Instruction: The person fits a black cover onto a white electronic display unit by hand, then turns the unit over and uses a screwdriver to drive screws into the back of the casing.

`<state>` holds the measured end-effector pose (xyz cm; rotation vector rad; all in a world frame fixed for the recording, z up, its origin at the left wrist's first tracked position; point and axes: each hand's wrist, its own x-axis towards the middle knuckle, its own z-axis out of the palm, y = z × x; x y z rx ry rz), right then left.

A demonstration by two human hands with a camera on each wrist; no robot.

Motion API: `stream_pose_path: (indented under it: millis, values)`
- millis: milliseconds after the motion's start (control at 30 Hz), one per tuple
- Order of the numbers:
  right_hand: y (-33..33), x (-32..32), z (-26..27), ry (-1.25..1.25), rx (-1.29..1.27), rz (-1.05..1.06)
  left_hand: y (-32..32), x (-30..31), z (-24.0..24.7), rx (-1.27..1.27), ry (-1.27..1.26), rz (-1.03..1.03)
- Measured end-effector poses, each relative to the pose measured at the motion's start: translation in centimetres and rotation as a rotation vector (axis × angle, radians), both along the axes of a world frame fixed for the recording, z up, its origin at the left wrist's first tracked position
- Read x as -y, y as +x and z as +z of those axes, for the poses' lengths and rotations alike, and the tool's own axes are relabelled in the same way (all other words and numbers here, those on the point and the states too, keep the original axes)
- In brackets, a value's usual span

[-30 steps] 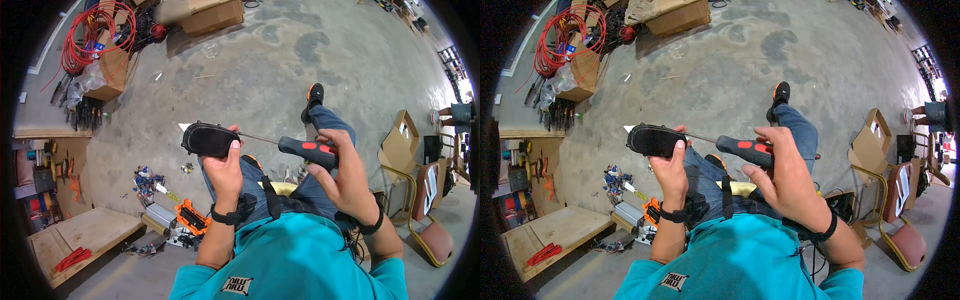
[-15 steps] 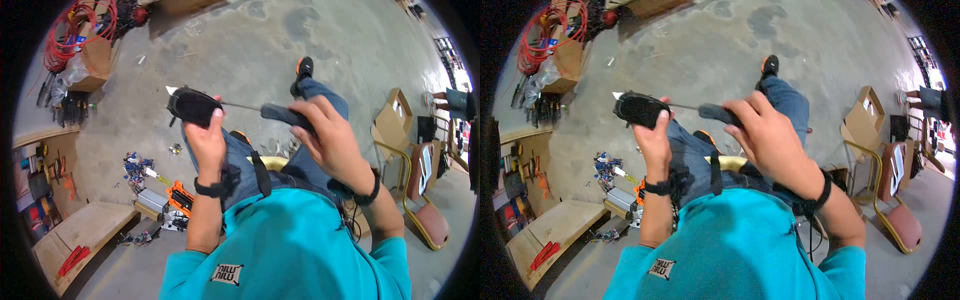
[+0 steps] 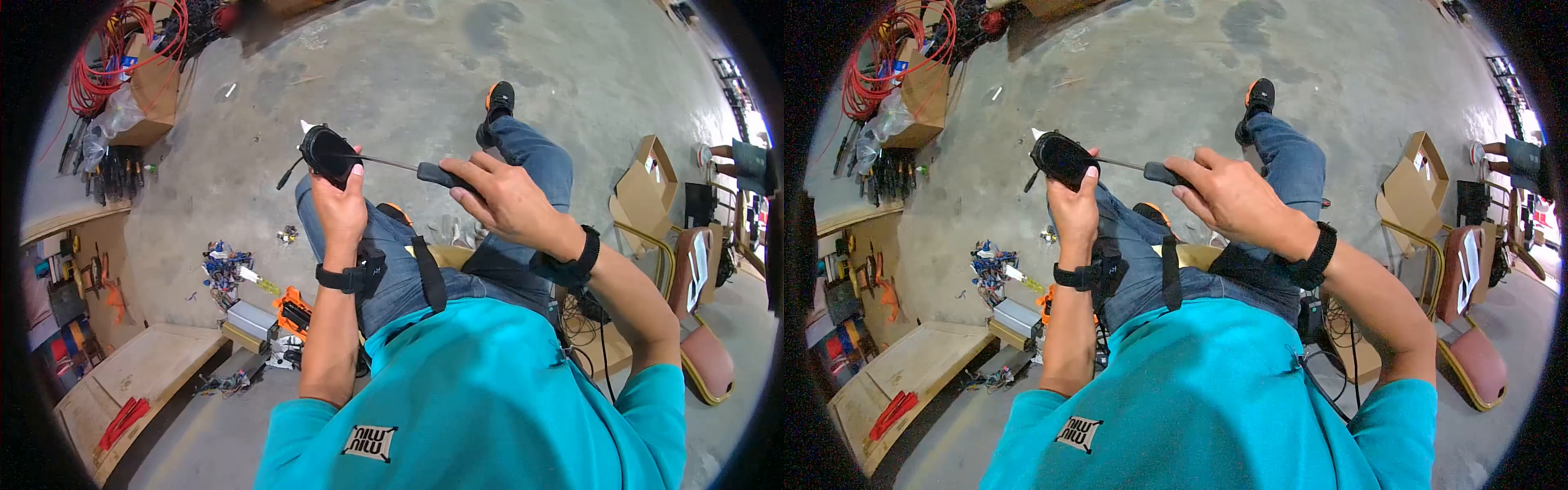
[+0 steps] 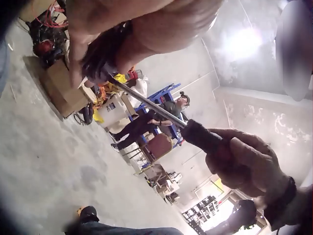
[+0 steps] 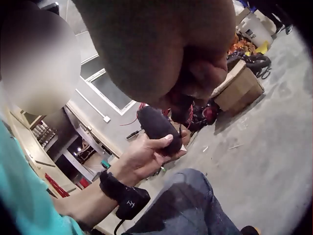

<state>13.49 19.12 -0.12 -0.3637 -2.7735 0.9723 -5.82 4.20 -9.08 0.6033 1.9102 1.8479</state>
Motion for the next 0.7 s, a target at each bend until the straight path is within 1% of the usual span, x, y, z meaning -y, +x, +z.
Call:
stream_pose_path:
  millis: [33, 100, 167, 200, 233, 267, 300, 333, 367, 400, 467, 500, 533, 600, 700]
  values:
    - [0.0, 0.2, 0.0, -0.029, 0.014, -0.016, 0.1, -0.1, -0.1, 0.028, 0.043, 0.012]
    - [-0.1, 0.3, -0.2, -0.061, 0.030, -0.031, -0.1, 0.0, -0.6, 0.040, 0.037, 0.007]
    - [-0.1, 0.5, -0.7, -0.059, -0.012, -0.065, -0.3, 0.0, -0.9, 0.046, 0.027, -0.001]
    - [-0.2, 0.4, -0.2, -0.064, -0.019, -0.068, -0.4, 0.0, -0.9, 0.167, 0.113, 0.015]
    - [-0.2, 0.2, 0.9, -0.285, 0.088, -0.153, -0.7, -0.2, -0.7, 0.284, 0.199, 0.028]
    - [-0.2, -0.1, 2.1, -0.505, 0.194, -0.234, -1.3, -0.2, -0.3, 0.272, 0.197, 0.019]
    - [0.0, -0.6, 3.1, -0.815, 0.202, -0.323, -1.8, 0.1, 0.4, 0.469, 0.316, 0.016]
    - [0.8, -1.2, 2.6, -1.128, 0.110, -0.395, -2.2, 0.3, 1.0, 0.663, 0.438, 0.016]
    - [1.0, -1.1, 2.1, -1.269, 0.022, -0.428, -2.4, 0.8, 0.6, 0.734, 0.507, -0.028]
    - [0.9, -0.7, 2.0, -1.410, -0.069, -0.464, -2.3, 1.0, 0.9, 0.722, 0.507, -0.029]
    - [0.8, -0.3, 0.1, -1.589, -0.055, -0.360, -1.4, 0.5, 1.5, 0.968, 0.613, -0.011]
    - [0.2, 0.7, -0.8, -1.631, -0.092, -0.398, -0.8, 0.3, 1.7, 0.983, 0.607, -0.011]
    - [-0.7, 1.3, -1.9, -1.594, -0.106, -0.408, -0.6, 0.2, 1.6, 0.983, 0.601, -0.022]
    - [-2.2, 2.4, -2.4, -1.477, 0.074, -0.556, -0.1, 0.0, 1.4, 1.014, 0.590, -0.040]
    - [-4.5, 3.9, -2.9, -1.457, -0.051, -0.573, 0.8, -0.5, 1.9, 1.005, 0.585, -0.057]
